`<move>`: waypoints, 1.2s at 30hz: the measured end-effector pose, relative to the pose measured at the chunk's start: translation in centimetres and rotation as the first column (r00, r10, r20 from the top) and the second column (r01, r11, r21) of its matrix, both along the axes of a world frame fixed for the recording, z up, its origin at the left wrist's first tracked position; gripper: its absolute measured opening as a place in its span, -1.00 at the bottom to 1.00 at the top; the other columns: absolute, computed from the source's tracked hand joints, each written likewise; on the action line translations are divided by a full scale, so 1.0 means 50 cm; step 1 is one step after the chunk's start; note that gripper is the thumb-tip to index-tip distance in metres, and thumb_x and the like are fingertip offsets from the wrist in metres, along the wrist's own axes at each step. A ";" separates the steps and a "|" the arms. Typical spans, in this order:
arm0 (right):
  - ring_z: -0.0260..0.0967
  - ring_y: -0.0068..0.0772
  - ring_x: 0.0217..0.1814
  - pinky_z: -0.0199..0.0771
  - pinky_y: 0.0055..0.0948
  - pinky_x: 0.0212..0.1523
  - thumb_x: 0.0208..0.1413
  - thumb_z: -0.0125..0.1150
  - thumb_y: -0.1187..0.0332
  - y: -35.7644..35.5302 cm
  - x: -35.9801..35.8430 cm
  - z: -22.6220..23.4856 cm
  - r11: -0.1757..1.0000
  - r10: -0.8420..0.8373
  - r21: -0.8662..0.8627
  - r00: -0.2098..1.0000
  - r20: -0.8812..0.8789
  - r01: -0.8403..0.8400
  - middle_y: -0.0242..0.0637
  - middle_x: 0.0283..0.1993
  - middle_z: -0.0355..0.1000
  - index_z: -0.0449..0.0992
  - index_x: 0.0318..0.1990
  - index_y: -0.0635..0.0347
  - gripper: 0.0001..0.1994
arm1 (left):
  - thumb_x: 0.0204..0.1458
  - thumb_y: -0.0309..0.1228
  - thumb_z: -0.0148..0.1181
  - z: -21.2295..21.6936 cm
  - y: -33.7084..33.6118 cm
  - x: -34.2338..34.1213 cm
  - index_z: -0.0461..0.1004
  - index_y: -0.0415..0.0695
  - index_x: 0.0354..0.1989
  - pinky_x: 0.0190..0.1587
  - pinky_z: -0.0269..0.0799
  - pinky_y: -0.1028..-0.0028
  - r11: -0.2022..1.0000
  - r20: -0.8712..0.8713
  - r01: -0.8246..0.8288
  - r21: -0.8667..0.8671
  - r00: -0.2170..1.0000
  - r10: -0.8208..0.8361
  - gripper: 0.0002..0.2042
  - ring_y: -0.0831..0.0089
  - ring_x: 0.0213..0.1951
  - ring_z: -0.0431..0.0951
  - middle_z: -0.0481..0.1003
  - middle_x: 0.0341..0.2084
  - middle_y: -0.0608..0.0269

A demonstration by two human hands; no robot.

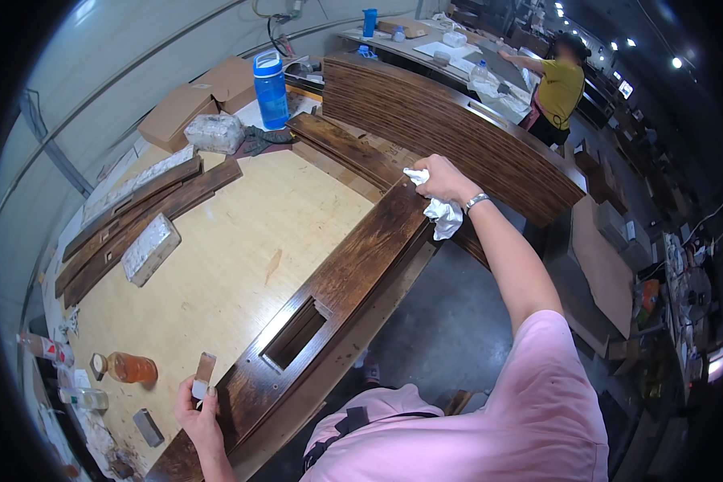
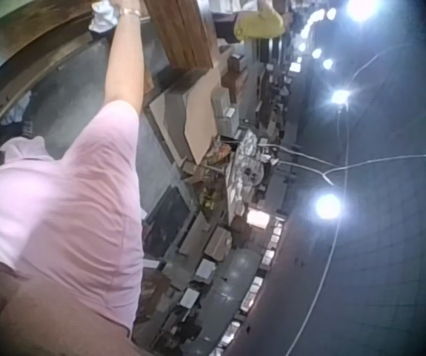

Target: The person sands a wooden board using a sanding block, pours liquid from a bottle onto a cloth, and wipes down the wooden board with the cloth.

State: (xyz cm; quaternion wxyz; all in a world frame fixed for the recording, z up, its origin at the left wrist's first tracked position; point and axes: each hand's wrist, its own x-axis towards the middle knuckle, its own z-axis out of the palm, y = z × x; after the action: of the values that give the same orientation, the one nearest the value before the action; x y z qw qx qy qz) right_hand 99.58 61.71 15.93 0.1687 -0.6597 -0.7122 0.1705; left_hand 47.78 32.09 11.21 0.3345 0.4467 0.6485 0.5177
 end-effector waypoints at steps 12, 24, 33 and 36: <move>0.58 -0.08 -0.21 0.52 -0.24 -0.12 -0.23 0.43 0.38 -0.004 0.006 0.002 0.999 0.042 -0.026 0.996 -0.079 -0.044 0.07 -0.27 0.59 0.64 -0.16 0.35 -0.61 | 0.10 -0.49 0.26 0.008 0.003 0.009 0.48 -0.26 -0.09 -0.52 0.15 0.67 1.000 0.020 -0.004 0.006 1.000 0.004 -0.77 0.74 -0.55 0.27 0.35 -0.51 0.49; 0.58 -0.11 -0.22 0.52 -0.27 -0.16 -0.23 0.40 0.41 0.003 0.015 -0.006 0.998 -0.031 -0.058 0.989 -0.142 0.022 0.06 -0.29 0.59 0.64 -0.18 0.33 -0.65 | 0.09 -0.47 0.28 -0.002 0.003 0.001 0.49 -0.26 -0.11 -0.48 0.14 0.67 0.999 -0.036 0.009 0.032 0.999 -0.008 -0.78 0.74 -0.50 0.28 0.33 -0.51 0.50; 0.56 -0.04 -0.25 0.50 -0.20 -0.23 -0.09 0.31 0.29 0.007 0.013 -0.008 0.973 -0.112 0.221 0.970 0.216 0.063 -0.14 -0.27 0.60 0.65 -0.28 0.04 -0.81 | 0.04 -0.49 0.30 0.019 -0.002 0.008 0.52 -0.28 -0.12 -0.38 0.30 0.59 0.991 -0.052 -0.093 -0.097 0.995 0.089 -0.76 0.65 -0.43 0.36 0.39 -0.47 0.42; 0.55 -0.05 -0.03 0.51 -0.19 -0.01 0.00 0.30 0.30 -0.027 -0.017 -0.016 0.892 -0.131 0.427 0.989 -0.069 0.148 -0.09 -0.09 0.59 0.66 -0.08 0.07 -0.71 | 0.01 -0.43 0.35 0.045 0.001 0.019 0.56 -0.26 -0.08 -0.15 0.47 0.44 0.985 -0.177 -0.055 -0.163 0.984 0.026 -0.70 0.48 -0.26 0.53 0.58 -0.32 0.25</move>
State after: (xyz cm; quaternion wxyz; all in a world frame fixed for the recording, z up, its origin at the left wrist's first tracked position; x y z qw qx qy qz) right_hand 98.74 60.34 15.12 0.3358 -0.6521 -0.6797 0.0093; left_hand 48.72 32.13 13.47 0.3022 0.4474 0.7255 0.4269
